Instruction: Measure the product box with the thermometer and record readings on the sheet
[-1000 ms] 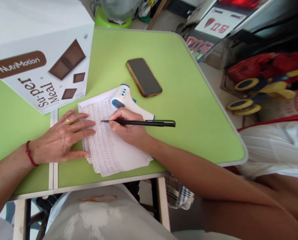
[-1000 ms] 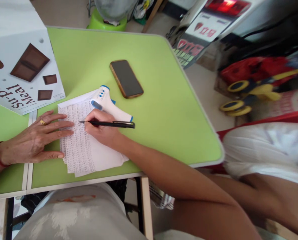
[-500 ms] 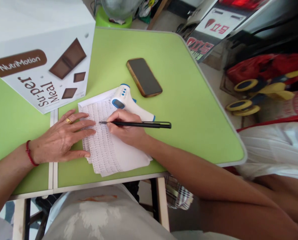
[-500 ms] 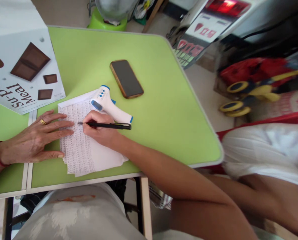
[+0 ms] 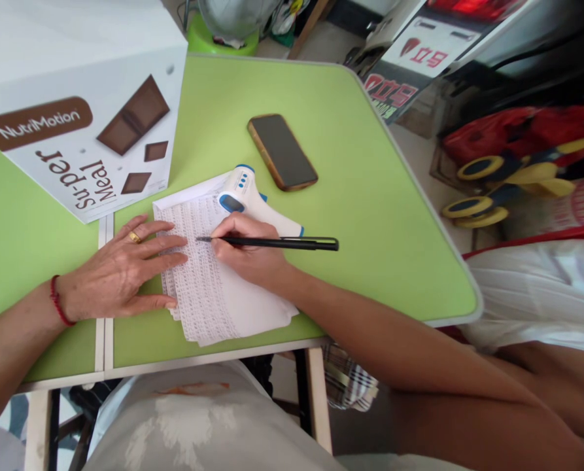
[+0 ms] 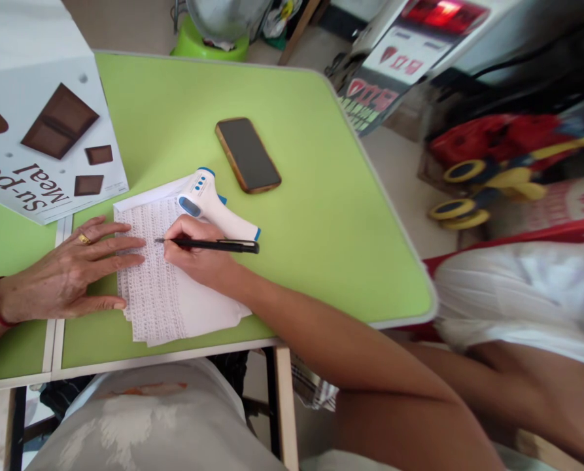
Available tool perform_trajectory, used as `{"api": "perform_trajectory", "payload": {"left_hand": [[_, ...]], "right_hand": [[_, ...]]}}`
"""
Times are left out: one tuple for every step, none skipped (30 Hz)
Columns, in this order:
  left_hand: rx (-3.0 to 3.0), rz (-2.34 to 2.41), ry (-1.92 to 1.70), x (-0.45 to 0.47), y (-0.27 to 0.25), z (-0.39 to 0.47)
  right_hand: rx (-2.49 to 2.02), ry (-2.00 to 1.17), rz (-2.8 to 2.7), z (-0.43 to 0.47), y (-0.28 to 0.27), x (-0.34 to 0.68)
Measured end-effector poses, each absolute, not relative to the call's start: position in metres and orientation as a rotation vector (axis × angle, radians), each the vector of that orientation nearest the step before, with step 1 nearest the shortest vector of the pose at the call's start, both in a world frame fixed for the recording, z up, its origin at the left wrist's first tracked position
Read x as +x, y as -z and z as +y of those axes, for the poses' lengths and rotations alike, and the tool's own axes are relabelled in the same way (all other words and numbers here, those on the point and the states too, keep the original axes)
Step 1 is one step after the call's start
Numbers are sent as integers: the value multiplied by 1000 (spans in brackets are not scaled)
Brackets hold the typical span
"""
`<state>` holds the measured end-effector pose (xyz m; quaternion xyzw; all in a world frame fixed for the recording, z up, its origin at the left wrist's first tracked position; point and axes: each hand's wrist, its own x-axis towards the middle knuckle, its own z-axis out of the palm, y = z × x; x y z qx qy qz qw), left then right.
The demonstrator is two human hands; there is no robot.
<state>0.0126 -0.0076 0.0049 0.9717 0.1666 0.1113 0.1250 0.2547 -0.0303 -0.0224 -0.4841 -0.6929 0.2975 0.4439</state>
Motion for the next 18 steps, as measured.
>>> {"api": "perform_trajectory", "payload": {"left_hand": [[2826, 490, -320, 13, -5, -8], [2821, 493, -316, 13, -5, -8], [2817, 496, -311, 12, -5, -8], [2816, 496, -309, 12, -5, -8], [2818, 496, -310, 12, -4, -8], [2822, 493, -311, 12, -4, -8], [2827, 488, -313, 12, -4, -8], [2834, 484, -319, 12, -4, -8], [2840, 480, -323, 12, -4, -7], [2843, 479, -324, 12, -4, -7], [2844, 480, -323, 12, -5, -7], [2843, 482, -321, 12, -5, -7], [2840, 486, -319, 12, -5, -7], [2836, 488, -317, 12, -5, -8], [2831, 490, -318, 12, -5, -8], [2828, 492, -320, 12, -5, -8], [2825, 493, -320, 12, -5, -8], [2823, 494, -320, 12, -5, -8]], "right_hand": [[-1201, -746, -1726, -30, 22, 255], [-1197, -757, -1734, -30, 22, 255], [-1192, -771, -1739, -30, 21, 255], [-1188, -782, -1742, -30, 21, 255], [-1187, -787, -1742, -30, 21, 255], [-1188, -786, -1739, -30, 21, 255], [-1192, -780, -1734, -30, 21, 255], [-1194, -769, -1726, -30, 21, 255], [-1193, -755, -1719, -30, 22, 255], [-1191, -744, -1717, -30, 22, 255], [-1193, -739, -1719, -30, 22, 255], [-1197, -738, -1723, -30, 22, 255], [-1202, -741, -1728, -30, 22, 255], [-1207, -744, -1734, -30, 21, 255], [-1211, -747, -1738, -30, 21, 255], [-1213, -747, -1741, -30, 21, 255], [-1211, -741, -1743, -30, 20, 255], [-1207, -737, -1747, -31, 20, 255]]}}
